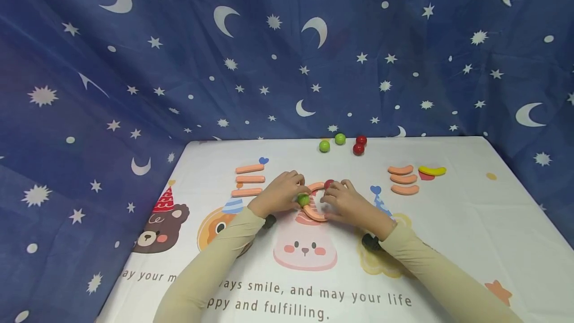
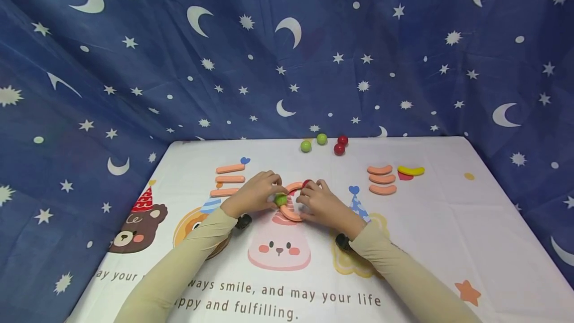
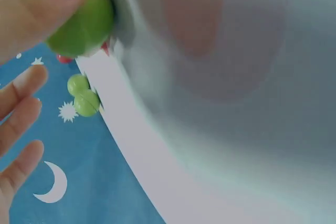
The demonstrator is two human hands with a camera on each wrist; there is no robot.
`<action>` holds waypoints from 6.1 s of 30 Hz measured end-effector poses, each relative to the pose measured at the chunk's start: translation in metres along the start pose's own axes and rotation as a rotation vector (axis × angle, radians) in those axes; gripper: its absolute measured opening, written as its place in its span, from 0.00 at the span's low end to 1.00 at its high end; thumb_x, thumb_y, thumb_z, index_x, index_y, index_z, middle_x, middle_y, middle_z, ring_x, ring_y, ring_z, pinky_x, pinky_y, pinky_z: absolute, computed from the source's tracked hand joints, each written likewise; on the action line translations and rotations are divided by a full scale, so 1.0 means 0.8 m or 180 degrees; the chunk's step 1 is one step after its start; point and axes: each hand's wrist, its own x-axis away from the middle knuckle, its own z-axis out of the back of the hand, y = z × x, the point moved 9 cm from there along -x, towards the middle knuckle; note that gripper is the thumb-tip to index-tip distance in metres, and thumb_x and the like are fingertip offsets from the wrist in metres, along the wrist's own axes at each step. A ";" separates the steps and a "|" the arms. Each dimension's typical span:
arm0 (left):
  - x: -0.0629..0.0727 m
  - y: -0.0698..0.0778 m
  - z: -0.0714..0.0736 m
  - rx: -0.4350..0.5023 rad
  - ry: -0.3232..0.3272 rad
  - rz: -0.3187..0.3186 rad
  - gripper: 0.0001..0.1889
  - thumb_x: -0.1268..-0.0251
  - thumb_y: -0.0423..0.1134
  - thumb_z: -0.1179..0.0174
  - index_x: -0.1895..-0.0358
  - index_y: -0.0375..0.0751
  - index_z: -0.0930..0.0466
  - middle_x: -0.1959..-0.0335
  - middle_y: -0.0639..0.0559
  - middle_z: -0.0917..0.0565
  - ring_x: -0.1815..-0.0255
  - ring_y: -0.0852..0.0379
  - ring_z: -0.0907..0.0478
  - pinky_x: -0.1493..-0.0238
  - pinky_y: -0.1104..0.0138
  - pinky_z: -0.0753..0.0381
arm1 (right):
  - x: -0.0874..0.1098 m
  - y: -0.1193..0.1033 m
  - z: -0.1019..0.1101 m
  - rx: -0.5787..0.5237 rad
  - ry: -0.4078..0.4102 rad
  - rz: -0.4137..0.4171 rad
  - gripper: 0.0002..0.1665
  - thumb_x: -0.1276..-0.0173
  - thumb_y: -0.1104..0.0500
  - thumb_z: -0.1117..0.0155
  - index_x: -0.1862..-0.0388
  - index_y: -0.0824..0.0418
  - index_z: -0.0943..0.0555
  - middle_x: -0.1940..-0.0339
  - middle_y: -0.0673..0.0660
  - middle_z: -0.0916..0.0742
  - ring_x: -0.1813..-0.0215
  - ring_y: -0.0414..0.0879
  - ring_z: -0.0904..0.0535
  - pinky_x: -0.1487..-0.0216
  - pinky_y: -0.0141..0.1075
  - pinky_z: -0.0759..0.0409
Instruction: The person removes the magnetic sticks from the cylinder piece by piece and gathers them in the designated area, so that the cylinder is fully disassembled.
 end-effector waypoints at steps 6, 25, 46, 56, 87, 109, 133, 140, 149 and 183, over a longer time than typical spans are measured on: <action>0.000 -0.006 -0.007 -0.0034 -0.0152 0.0057 0.18 0.52 0.48 0.29 0.54 0.57 0.16 0.57 0.56 0.21 0.57 0.59 0.29 0.52 0.65 0.28 | -0.004 -0.021 -0.013 -0.0018 -0.0359 0.0120 0.19 0.50 0.45 0.27 0.63 0.53 0.15 0.64 0.49 0.14 0.54 0.46 0.27 0.48 0.47 0.32; 0.007 0.039 -0.008 0.0074 -0.0098 -0.0063 0.19 0.53 0.58 0.32 0.60 0.52 0.17 0.65 0.59 0.25 0.64 0.62 0.33 0.53 0.67 0.30 | 0.016 0.008 -0.017 0.0002 -0.0573 0.0051 0.08 0.45 0.60 0.30 0.64 0.52 0.15 0.62 0.48 0.14 0.54 0.46 0.25 0.52 0.45 0.29; 0.008 0.040 -0.014 0.0055 -0.0063 -0.0003 0.20 0.53 0.61 0.34 0.63 0.53 0.17 0.65 0.60 0.24 0.63 0.63 0.32 0.57 0.68 0.32 | 0.029 0.000 -0.012 -0.0140 -0.0448 0.0269 0.09 0.48 0.57 0.27 0.67 0.51 0.16 0.67 0.46 0.14 0.57 0.43 0.25 0.55 0.41 0.31; 0.008 0.039 -0.015 0.0096 -0.0056 0.0019 0.20 0.53 0.61 0.35 0.63 0.53 0.17 0.64 0.59 0.23 0.62 0.62 0.31 0.56 0.67 0.31 | 0.035 0.001 -0.011 -0.0076 -0.0495 0.0224 0.08 0.48 0.58 0.27 0.67 0.52 0.16 0.69 0.46 0.14 0.58 0.44 0.25 0.55 0.41 0.30; 0.011 0.041 -0.015 0.0151 0.0007 0.0037 0.18 0.52 0.59 0.33 0.62 0.54 0.17 0.63 0.59 0.23 0.61 0.62 0.30 0.53 0.67 0.30 | 0.172 0.164 0.111 0.0355 0.0555 -0.0609 0.20 0.69 0.71 0.23 0.72 0.63 0.19 0.69 0.57 0.18 0.60 0.55 0.26 0.60 0.51 0.32; 0.013 0.040 -0.014 0.0142 0.0041 0.0029 0.18 0.54 0.59 0.33 0.63 0.55 0.17 0.66 0.59 0.24 0.63 0.62 0.32 0.56 0.68 0.30 | 0.237 0.266 0.085 0.0633 -0.0414 -0.1347 0.17 0.62 0.69 0.23 0.69 0.64 0.17 0.66 0.61 0.17 0.57 0.58 0.25 0.54 0.57 0.30; 0.012 0.040 -0.012 0.0175 0.0013 0.0023 0.18 0.53 0.60 0.33 0.64 0.53 0.18 0.66 0.59 0.23 0.63 0.62 0.32 0.57 0.67 0.31 | 0.250 0.298 0.053 0.0724 -0.1047 -0.1672 0.18 0.51 0.65 0.26 0.59 0.64 0.17 0.62 0.62 0.17 0.53 0.59 0.26 0.49 0.59 0.32; 0.013 0.040 -0.009 0.0193 0.0030 0.0022 0.18 0.53 0.59 0.33 0.63 0.53 0.18 0.65 0.58 0.23 0.63 0.62 0.32 0.57 0.67 0.31 | 0.250 0.299 0.056 0.0780 -0.0975 -0.1692 0.19 0.52 0.64 0.26 0.59 0.64 0.18 0.61 0.63 0.17 0.53 0.60 0.26 0.51 0.60 0.32; 0.013 0.038 -0.010 0.0242 0.0035 0.0001 0.20 0.52 0.60 0.34 0.62 0.52 0.18 0.64 0.58 0.22 0.61 0.61 0.30 0.55 0.67 0.30 | 0.237 0.271 0.083 0.0807 -0.0520 -0.1719 0.23 0.54 0.63 0.25 0.57 0.66 0.19 0.60 0.66 0.18 0.54 0.62 0.26 0.54 0.59 0.32; 0.001 -0.009 -0.007 0.0138 0.0007 0.0010 0.09 0.45 0.42 0.34 0.59 0.56 0.15 0.61 0.55 0.19 0.59 0.57 0.27 0.53 0.64 0.26 | 0.034 0.011 0.023 0.0387 0.0167 -0.0014 0.27 0.51 0.47 0.26 0.53 0.56 0.22 0.57 0.54 0.17 0.50 0.50 0.24 0.48 0.50 0.29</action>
